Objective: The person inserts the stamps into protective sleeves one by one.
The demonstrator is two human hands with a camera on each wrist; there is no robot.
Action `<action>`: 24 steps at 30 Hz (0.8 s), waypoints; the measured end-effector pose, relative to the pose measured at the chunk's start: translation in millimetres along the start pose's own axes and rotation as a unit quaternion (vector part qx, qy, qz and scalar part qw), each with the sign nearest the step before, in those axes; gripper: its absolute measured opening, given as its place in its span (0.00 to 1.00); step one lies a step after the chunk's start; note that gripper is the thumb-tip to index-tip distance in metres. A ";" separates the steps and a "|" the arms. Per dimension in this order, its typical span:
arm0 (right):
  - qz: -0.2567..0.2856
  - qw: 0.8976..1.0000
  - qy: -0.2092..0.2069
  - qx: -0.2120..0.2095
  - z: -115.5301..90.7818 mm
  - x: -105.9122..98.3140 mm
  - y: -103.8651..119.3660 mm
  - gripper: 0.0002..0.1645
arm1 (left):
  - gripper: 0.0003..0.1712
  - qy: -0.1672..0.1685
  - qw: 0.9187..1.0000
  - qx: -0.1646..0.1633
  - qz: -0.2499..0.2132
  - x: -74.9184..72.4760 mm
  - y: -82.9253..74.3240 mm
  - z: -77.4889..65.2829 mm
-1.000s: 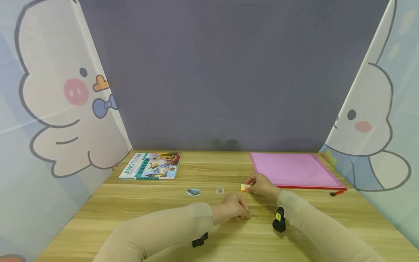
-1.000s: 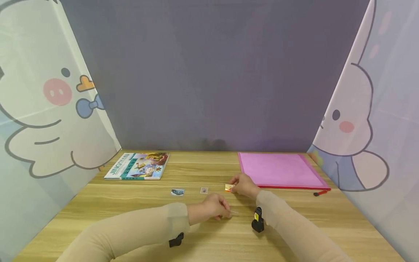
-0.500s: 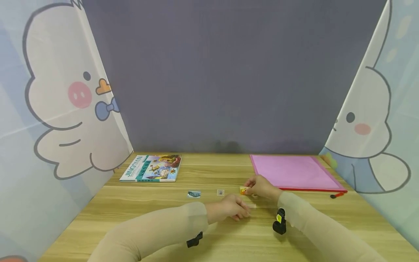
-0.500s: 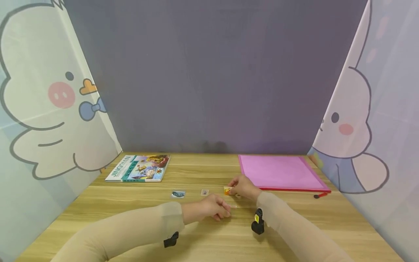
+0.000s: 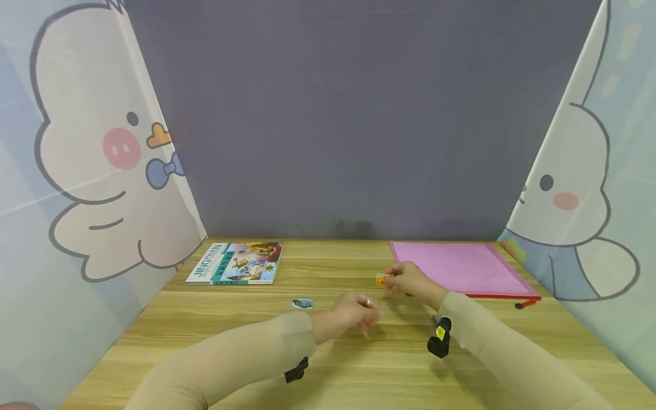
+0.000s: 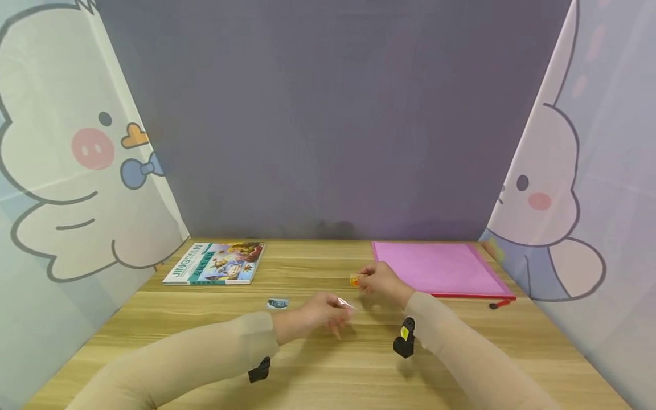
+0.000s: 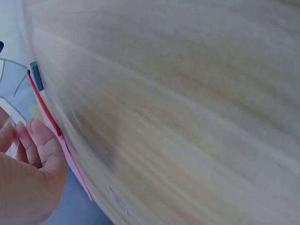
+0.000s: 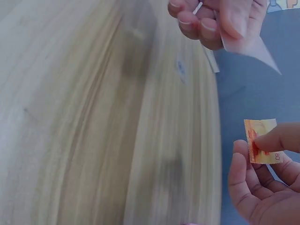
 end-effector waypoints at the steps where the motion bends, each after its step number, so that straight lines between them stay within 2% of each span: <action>1: 0.003 1.000 -0.002 0.000 -0.5 -1.1 1.3 0.12 | 0.06 -0.007 1.000 0.002 -0.001 -2.6 -1.0 0.6; 7: 0.020 1.000 -0.016 -0.009 -4.5 -8.8 9.2 0.14 | 0.05 -0.032 0.999 0.009 0.000 -13.0 -7.3 3.0; 13: 0.057 0.998 -0.009 0.006 -6.2 -12.0 10.1 0.19 | 0.07 -0.040 0.998 0.052 0.018 -22.8 -19.7 6.8; 15: 0.066 0.998 -0.007 0.007 -7.2 -13.4 12.1 0.21 | 0.08 -0.041 0.997 0.062 0.009 -25.6 -23.3 8.9; 24: 0.092 0.995 -0.006 -0.022 -13.3 -25.1 32.7 0.22 | 0.11 -0.074 0.995 0.054 -0.037 -40.9 -30.6 15.7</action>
Point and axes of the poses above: each hand's wrist, its own z-axis towards the middle knuckle, its own x-axis out of the palm, y = z × x, the point moved 9 cm from there along z, towards the middle knuckle, and after that the axes turned 11 degrees about x, right-handed, at the moved point
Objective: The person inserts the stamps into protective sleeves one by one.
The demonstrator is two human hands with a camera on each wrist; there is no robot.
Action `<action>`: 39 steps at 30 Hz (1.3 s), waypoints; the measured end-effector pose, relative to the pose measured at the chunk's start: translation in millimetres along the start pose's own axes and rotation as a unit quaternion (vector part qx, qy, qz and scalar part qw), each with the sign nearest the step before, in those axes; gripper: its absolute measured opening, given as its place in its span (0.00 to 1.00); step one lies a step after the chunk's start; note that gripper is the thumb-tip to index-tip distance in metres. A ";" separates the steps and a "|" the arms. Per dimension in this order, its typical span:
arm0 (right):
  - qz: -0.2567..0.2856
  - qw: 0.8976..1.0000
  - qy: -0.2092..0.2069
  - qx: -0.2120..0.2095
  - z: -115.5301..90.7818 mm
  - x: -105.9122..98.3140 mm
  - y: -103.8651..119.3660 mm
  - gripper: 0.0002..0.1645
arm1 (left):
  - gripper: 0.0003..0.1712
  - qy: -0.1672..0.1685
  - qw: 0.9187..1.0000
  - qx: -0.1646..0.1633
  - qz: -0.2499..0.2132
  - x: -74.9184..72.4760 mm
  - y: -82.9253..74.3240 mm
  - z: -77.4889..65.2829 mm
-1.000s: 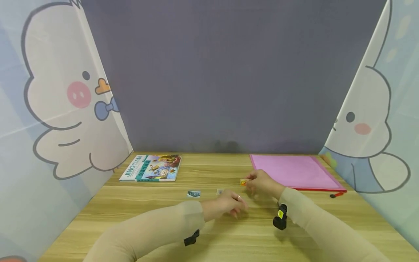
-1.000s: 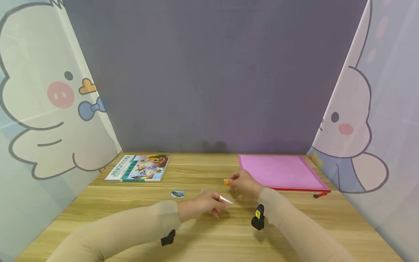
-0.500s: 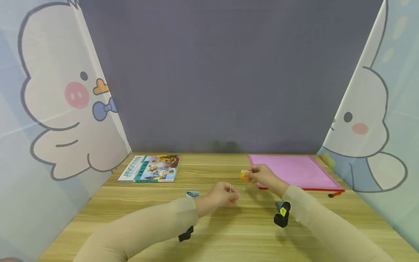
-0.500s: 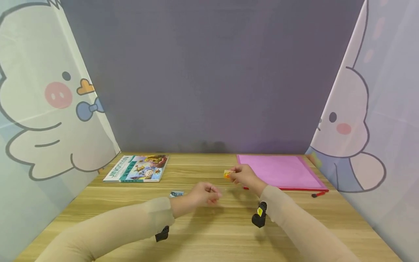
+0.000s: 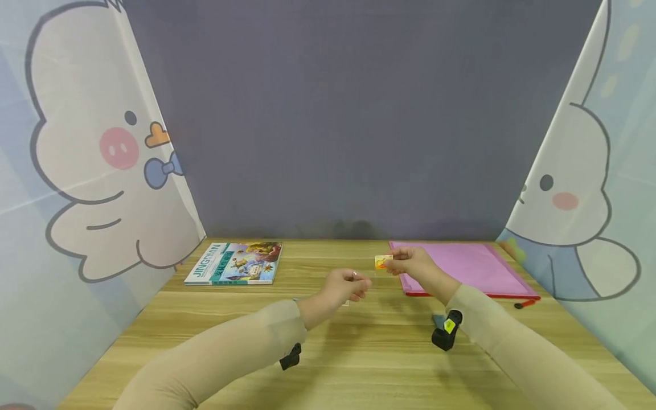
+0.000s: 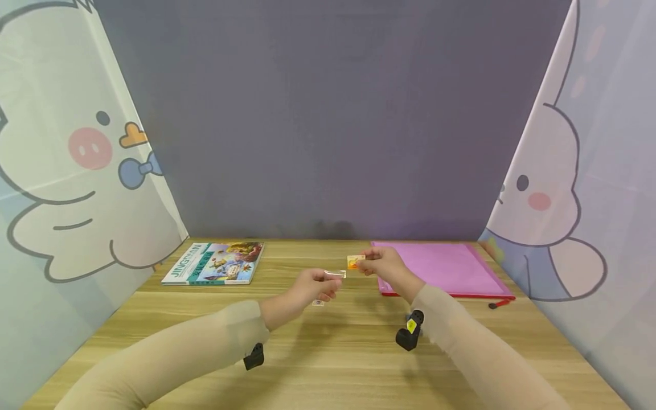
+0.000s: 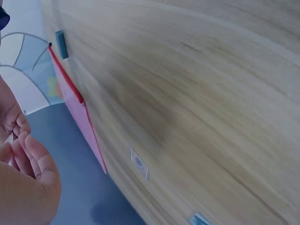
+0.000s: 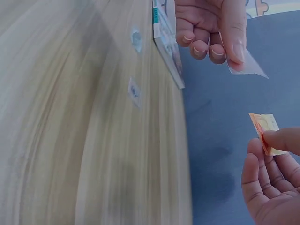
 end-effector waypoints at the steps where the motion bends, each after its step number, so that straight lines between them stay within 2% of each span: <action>1: 0.006 1.000 0.000 0.002 -0.2 -0.8 1.0 0.22 | 0.11 -0.003 1.000 0.002 -0.002 -1.5 -1.5 0.6; 9: 0.064 0.998 0.012 -0.001 -1.8 1.0 9.4 0.19 | 0.16 -0.026 0.999 0.028 -0.005 -13.9 -19.3 7.8; 16: 0.083 0.996 0.009 -0.005 -7.3 4.3 23.8 0.22 | 0.16 -0.044 0.999 0.029 -0.002 -25.2 -31.2 12.1; 22: 0.107 0.994 0.013 -0.010 -14.8 10.0 38.0 0.19 | 0.16 -0.062 0.997 0.042 -0.011 -35.6 -39.2 13.7; 29: 0.125 0.992 0.014 -0.008 -20.3 13.4 46.7 0.20 | 0.17 -0.073 0.996 0.048 -0.013 -42.3 -44.8 11.3; 39: 0.119 0.993 0.016 0.000 -19.1 18.2 43.3 0.20 | 0.16 -0.081 0.996 0.041 -0.022 -47.1 -43.8 10.1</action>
Point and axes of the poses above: each hand's wrist, its own z-axis towards the middle knuckle, its own x-axis out of the palm, y = z × x, the point moved 9 cm from there along z, towards the middle knuckle, and after that the axes turned 11 degrees about x, right-handed, at the moved point
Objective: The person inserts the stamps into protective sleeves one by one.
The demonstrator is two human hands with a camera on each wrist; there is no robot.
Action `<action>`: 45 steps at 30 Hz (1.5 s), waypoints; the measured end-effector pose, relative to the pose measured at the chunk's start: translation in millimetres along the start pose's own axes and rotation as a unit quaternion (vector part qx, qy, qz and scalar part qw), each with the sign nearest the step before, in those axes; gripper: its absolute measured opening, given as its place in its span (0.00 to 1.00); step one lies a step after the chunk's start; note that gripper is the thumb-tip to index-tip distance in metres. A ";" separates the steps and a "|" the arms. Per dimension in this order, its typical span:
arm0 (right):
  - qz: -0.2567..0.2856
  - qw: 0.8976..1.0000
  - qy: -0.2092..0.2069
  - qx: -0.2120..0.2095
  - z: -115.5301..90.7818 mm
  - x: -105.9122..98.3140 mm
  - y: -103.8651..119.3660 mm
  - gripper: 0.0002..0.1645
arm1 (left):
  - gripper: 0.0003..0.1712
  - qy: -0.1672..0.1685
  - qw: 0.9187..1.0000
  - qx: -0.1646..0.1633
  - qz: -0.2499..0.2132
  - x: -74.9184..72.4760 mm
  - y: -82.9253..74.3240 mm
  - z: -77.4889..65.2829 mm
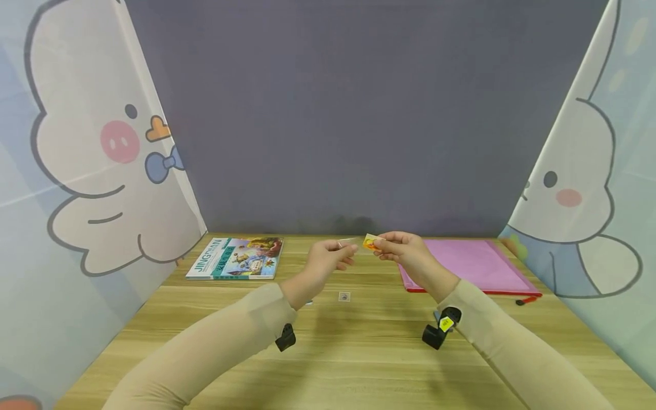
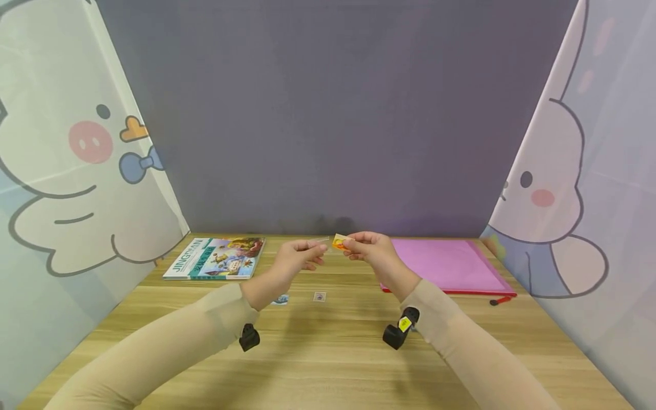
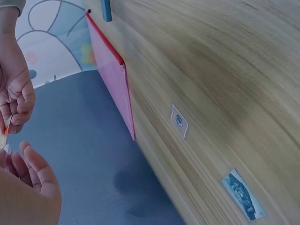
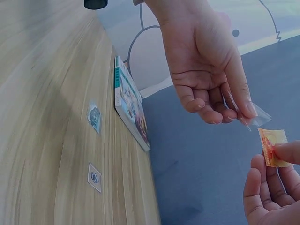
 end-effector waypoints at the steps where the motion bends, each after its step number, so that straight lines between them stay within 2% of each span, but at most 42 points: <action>1: -0.001 1.000 -0.001 -0.001 0.0 0.1 0.0 0.20 | 0.16 0.000 1.000 0.000 -0.001 -0.1 -0.6 -0.2; 33: 0.011 1.000 0.021 -0.007 -0.5 7.4 -6.3 0.13 | 0.15 -0.019 0.999 -0.020 -0.023 -0.1 1.1 -4.7; 45: 0.000 1.000 0.014 -0.015 2.4 6.4 -7.4 0.20 | 0.15 -0.015 0.999 -0.019 -0.025 -0.6 3.6 -4.1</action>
Point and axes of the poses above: each hand's wrist, its own z-axis towards the middle knuckle, its own x-axis out of the palm, y = z × x, the point moved 9 cm from there along z, towards the middle knuckle, and after that the axes turned 11 degrees about x, right-handed, at the moved point
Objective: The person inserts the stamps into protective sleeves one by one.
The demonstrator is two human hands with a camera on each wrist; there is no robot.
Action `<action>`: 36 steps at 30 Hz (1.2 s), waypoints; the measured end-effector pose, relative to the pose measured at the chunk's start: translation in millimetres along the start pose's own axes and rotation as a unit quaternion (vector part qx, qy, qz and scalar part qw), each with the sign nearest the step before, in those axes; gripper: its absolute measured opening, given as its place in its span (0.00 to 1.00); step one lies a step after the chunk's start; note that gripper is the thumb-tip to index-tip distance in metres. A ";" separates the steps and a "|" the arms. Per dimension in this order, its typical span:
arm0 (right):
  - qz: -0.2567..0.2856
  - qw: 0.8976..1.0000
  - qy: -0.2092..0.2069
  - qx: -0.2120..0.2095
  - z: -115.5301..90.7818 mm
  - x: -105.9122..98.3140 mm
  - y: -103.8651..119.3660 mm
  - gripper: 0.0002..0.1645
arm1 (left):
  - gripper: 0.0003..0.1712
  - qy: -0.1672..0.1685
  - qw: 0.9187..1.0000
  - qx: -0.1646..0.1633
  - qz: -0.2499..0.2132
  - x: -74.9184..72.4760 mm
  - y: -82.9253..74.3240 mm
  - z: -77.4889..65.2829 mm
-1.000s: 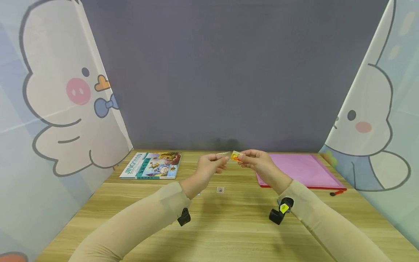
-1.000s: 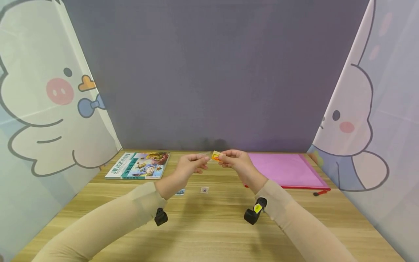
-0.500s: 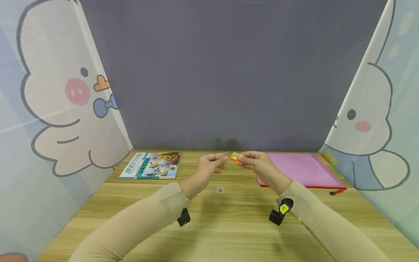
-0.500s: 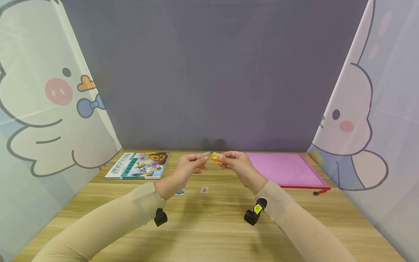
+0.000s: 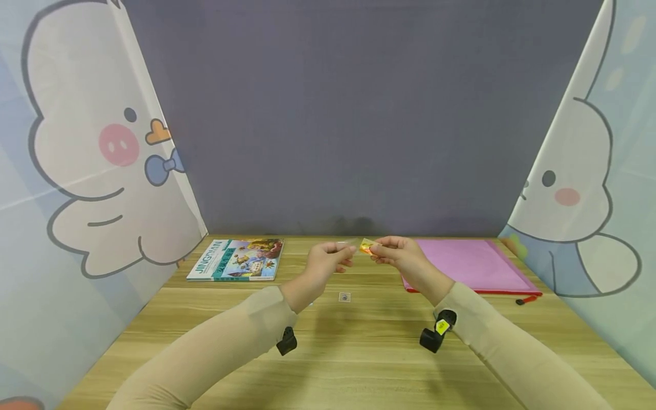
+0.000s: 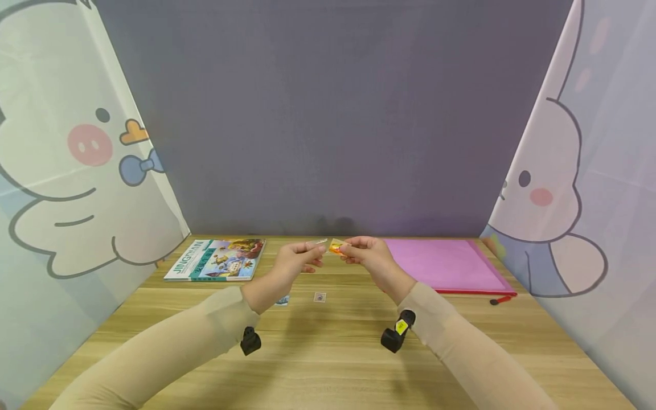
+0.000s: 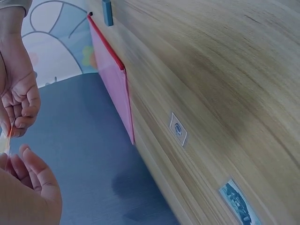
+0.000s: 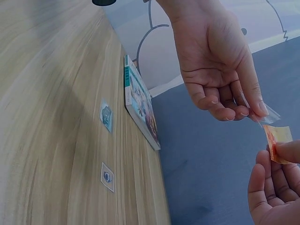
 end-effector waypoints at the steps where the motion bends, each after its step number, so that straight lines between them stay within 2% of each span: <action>1: -0.002 1.000 -0.001 -0.001 0.3 -0.2 0.2 0.20 | 0.15 0.000 1.000 0.001 0.001 0.0 0.0 0.3; 11: -0.013 1.000 -0.010 0.003 1.2 0.5 2.5 0.18 | 0.16 -0.003 1.000 -0.003 -0.006 -0.3 -1.0 0.8; 18: -0.001 1.000 -0.009 -0.001 0.0 2.8 5.4 0.17 | 0.16 -0.010 1.000 -0.008 -0.010 -0.9 -1.9 1.1; 21: 0.004 1.000 -0.010 -0.001 0.4 3.2 4.7 0.17 | 0.14 -0.010 1.000 -0.008 -0.003 -0.1 -13.1 -5.7; 24: 0.003 1.000 -0.011 -0.002 0.9 3.7 4.1 0.17 | 0.12 -0.012 1.000 0.006 -0.001 -0.3 -23.0 -11.7; 26: 0.001 1.000 -0.010 -0.004 1.0 3.8 3.8 0.17 | 0.12 -0.014 1.000 0.013 -0.002 -1.0 -20.6 -10.3; 30: -0.002 1.000 -0.007 -0.005 0.6 3.4 3.2 0.18 | 0.14 -0.019 1.000 0.011 -0.008 -3.0 -4.2 -0.3; 36: 0.003 1.000 -0.005 -0.007 1.0 4.2 3.3 0.16 | 0.12 -0.025 1.000 0.010 -0.016 -4.6 -5.4 -1.3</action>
Point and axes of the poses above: each hand's wrist, its own z-axis towards the middle knuckle, its own x-axis out of the palm, y = z × x, the point moved 9 cm from there along z, towards the middle knuckle, and after that the axes turned 11 degrees about x, right-handed, at the moved point
